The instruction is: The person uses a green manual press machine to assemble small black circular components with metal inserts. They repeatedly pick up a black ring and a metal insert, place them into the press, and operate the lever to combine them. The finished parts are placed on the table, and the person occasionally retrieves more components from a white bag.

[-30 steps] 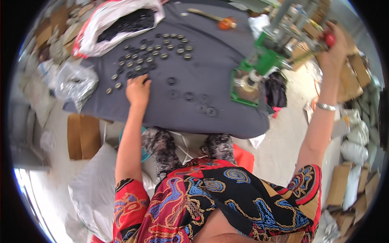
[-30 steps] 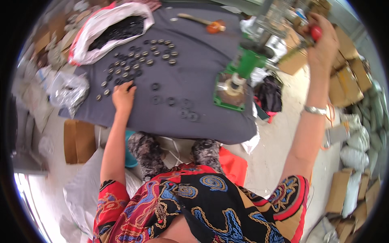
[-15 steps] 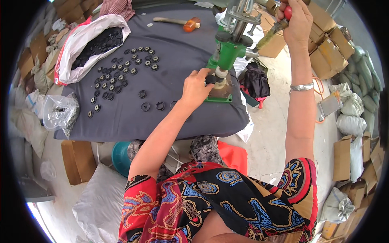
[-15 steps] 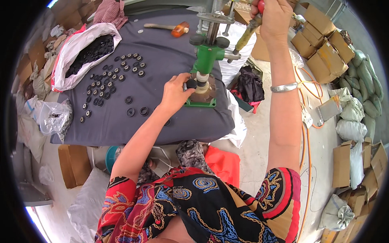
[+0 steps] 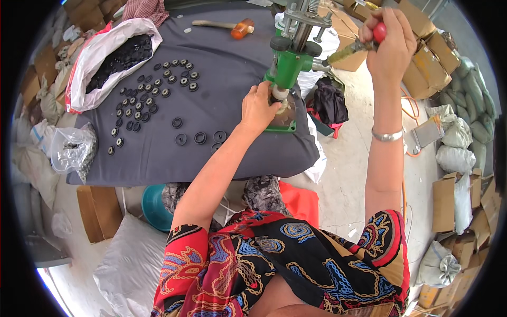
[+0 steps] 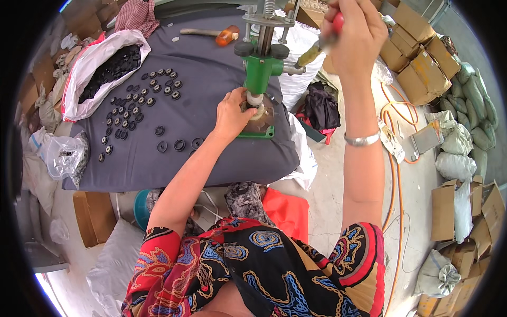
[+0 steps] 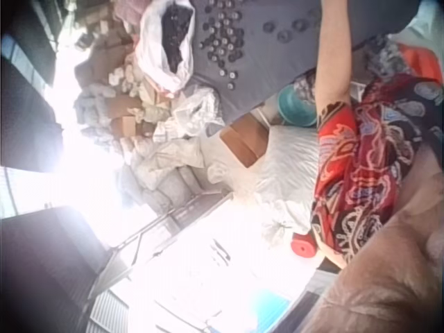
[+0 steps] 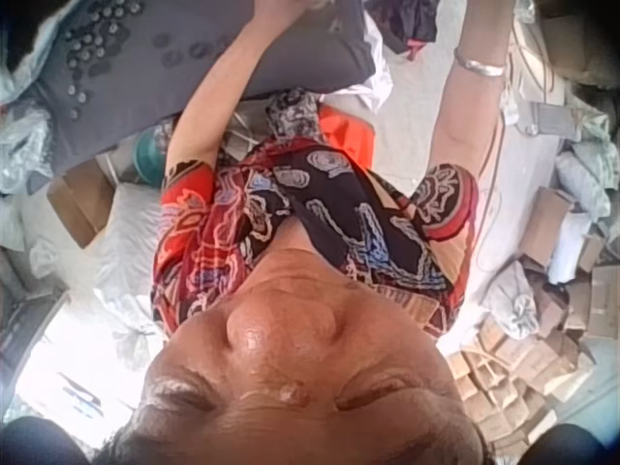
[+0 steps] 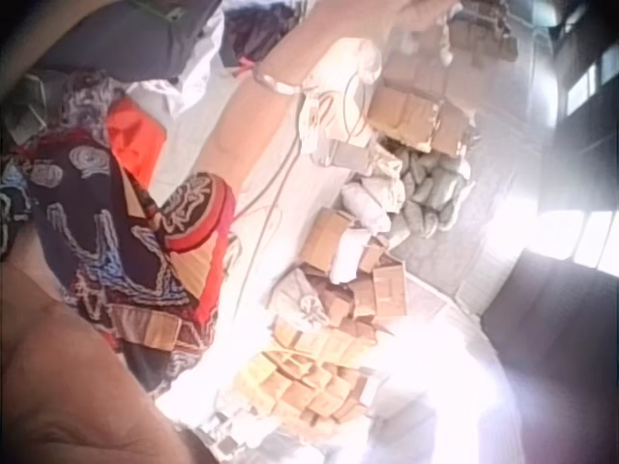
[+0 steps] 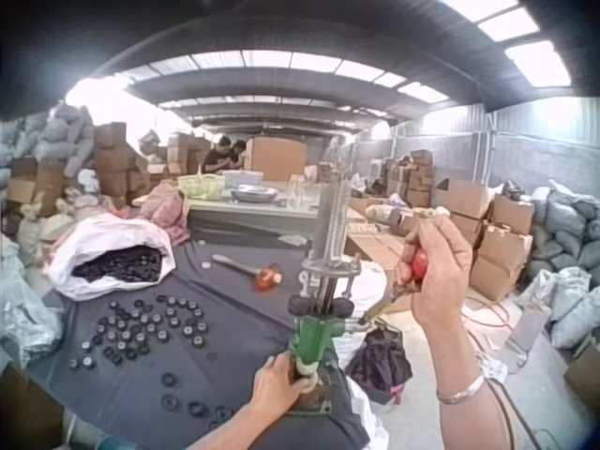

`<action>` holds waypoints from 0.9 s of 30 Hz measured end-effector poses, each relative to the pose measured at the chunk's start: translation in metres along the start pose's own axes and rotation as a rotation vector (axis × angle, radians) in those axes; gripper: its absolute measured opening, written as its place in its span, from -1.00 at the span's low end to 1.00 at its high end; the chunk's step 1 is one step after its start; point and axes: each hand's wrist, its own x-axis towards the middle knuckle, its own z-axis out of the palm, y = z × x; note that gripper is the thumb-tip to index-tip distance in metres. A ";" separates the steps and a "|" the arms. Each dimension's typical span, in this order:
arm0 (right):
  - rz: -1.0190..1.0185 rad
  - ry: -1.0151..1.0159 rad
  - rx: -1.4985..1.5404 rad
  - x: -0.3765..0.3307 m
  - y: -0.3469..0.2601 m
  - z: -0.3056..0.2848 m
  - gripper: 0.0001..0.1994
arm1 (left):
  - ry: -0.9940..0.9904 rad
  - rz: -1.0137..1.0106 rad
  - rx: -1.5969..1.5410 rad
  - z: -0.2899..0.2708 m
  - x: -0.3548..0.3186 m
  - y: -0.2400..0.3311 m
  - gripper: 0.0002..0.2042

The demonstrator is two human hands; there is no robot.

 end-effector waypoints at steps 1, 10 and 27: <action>-0.005 -0.019 -0.013 -0.010 -0.005 0.000 -0.84 | 0.012 0.008 0.002 0.000 0.000 -0.002 -0.45; -0.390 -0.264 -0.226 -0.187 0.001 -0.026 -0.93 | 0.087 0.113 -0.029 -0.021 -0.013 -0.006 -0.50; 0.158 -0.103 0.010 -0.015 -0.026 0.001 -0.80 | -0.165 -0.214 0.658 -0.199 -0.066 -0.116 -0.69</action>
